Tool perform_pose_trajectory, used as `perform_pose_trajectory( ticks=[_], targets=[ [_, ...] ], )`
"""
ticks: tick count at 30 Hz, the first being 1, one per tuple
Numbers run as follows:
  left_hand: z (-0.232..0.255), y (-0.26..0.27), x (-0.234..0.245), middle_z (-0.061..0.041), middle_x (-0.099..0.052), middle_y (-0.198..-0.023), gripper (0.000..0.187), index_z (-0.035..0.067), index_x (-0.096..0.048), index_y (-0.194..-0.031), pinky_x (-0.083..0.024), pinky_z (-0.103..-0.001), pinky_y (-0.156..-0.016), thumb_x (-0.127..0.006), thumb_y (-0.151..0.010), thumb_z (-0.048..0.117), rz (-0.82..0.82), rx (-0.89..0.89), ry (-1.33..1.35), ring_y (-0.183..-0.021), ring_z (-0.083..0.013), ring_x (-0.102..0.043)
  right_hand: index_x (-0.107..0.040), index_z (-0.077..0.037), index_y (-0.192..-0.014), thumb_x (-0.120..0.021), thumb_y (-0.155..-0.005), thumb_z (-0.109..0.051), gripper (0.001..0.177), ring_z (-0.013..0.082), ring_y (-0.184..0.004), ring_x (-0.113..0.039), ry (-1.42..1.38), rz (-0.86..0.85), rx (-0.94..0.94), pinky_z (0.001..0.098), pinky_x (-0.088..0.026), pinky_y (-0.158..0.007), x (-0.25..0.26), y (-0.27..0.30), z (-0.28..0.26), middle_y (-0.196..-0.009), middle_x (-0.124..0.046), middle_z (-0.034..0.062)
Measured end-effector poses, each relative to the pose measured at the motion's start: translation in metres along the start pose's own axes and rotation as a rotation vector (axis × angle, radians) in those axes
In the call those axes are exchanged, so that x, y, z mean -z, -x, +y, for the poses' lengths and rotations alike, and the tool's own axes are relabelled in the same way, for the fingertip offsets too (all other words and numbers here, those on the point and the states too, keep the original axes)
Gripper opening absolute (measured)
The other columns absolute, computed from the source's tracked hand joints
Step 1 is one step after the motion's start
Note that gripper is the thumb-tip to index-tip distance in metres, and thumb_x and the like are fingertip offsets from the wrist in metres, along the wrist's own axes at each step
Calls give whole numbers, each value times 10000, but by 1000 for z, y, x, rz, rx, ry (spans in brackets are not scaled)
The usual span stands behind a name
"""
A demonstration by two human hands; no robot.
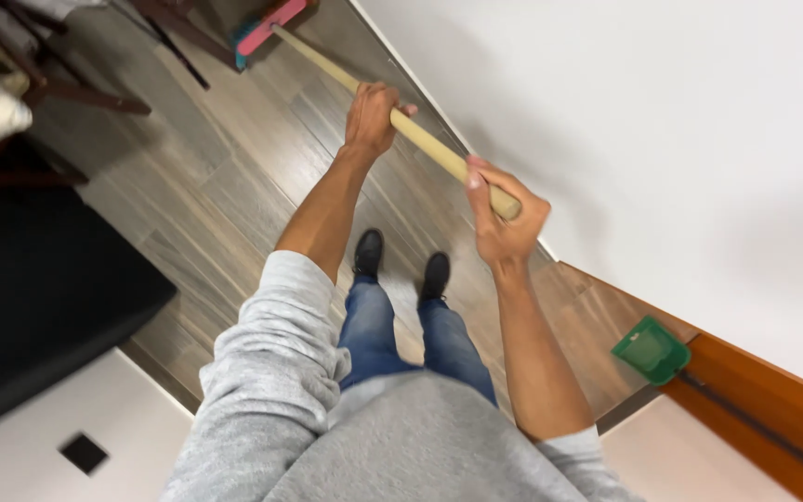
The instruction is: Sweeping the floor with a broom and dustpan.
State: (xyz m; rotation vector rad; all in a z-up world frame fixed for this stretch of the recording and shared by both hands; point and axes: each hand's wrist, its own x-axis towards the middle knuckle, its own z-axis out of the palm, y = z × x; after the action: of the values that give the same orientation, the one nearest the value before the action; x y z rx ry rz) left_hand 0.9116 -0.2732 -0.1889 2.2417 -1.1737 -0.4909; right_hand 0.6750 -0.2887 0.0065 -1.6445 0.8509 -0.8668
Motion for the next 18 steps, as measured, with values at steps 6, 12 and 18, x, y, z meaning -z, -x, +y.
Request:
perform_pose_trajectory(
  ticks=[6, 12, 18],
  targets=[
    [-65, -36, -19, -117, -687, -1076, 331, 59, -721, -903, -568, -447, -825, -726, -886, 390, -219, 125, -91, -1141, -302, -549, -780, 28, -1080, -723, -947, -58, 168, 169, -963, -760, 256, 31, -176, 296, -590, -872, -37, -23, 26, -1080, -783, 149],
    [-192, -53, -81, -172, -628, -1148, 385, 56, -722, -1048, -394, -648, -1011, -758, -847, 382, -191, 16, -355, -1232, -350, -484, -686, 30, -1145, -581, -923, -149, 304, 348, -654, -702, 880, -552, -414, 476, -552, -651, -97, -35, 130, -770, -720, 227],
    [-214, -50, -78, -67, -501, -1368, 206, 141, -733, -1066, -224, -644, -1200, -759, -866, 102, -363, 54, -472, -1429, -280, -358, -565, 95, -1115, -526, -1047, -332, 435, 407, -622, -689, 937, -817, -280, 511, -552, -570, -173, -55, 226, -721, -689, 237]
  ],
)
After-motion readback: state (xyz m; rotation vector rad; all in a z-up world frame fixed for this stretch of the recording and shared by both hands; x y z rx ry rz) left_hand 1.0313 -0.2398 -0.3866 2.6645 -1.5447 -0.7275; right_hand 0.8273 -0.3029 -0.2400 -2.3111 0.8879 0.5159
